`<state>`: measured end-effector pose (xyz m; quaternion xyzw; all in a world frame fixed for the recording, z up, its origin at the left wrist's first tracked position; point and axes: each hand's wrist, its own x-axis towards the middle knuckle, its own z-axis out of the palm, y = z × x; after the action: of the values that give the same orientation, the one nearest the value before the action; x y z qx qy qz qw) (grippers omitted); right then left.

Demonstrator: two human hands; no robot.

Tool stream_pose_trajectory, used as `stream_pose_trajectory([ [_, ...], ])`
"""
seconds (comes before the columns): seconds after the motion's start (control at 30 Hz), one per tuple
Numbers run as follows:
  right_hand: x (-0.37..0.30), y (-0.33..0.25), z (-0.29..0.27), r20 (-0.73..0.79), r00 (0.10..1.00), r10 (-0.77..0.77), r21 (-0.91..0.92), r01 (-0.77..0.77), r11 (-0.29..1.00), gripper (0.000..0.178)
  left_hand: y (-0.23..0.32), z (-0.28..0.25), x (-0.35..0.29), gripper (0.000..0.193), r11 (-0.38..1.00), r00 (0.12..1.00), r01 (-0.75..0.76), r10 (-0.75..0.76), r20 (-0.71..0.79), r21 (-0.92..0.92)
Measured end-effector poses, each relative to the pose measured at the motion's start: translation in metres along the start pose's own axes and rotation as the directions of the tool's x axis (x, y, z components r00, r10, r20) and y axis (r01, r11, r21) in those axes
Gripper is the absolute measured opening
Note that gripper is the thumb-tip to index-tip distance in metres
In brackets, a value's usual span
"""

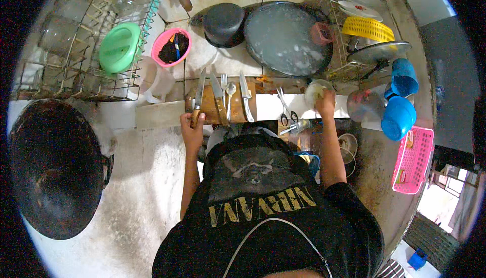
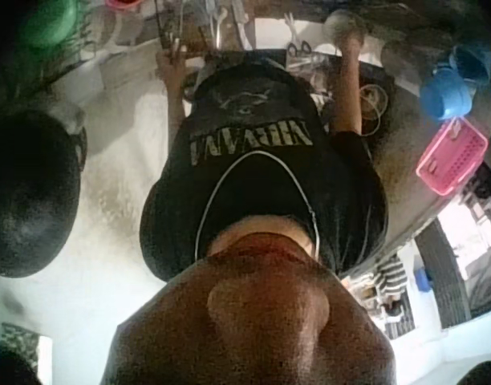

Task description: The person washes plates with a sponge and water, then wipes a knife with a cloth and rinses several glasses before placing them in a drying rack.

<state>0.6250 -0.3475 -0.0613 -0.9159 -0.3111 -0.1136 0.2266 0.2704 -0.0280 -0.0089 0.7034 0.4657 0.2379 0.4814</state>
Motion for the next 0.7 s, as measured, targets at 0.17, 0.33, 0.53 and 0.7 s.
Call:
stream_pose_trajectory([
  [0.17,0.004,-0.005,-0.023,0.050,0.971,0.236,0.216,-0.241,0.946,0.046,0.031,0.002,-0.009,0.033,0.993,0.995,-0.075,0.068,-0.071,-0.095],
  [0.33,0.019,-0.055,-0.049,0.496,0.807,0.320,-0.108,-0.308,0.945,0.050,0.055,0.009,-0.012,0.021,0.894,0.982,0.178,-0.137,0.127,-0.412],
  [0.53,-0.001,0.019,0.009,0.070,0.984,0.164,0.009,-0.165,0.986,0.045,0.058,0.016,0.003,0.026,0.885,0.966,0.190,-0.092,0.241,-0.424],
  [0.7,0.004,0.008,-0.015,0.121,0.889,0.441,0.602,-0.419,0.680,0.028,0.076,0.018,-0.001,0.033,0.903,0.991,0.058,0.001,0.136,-0.426],
])
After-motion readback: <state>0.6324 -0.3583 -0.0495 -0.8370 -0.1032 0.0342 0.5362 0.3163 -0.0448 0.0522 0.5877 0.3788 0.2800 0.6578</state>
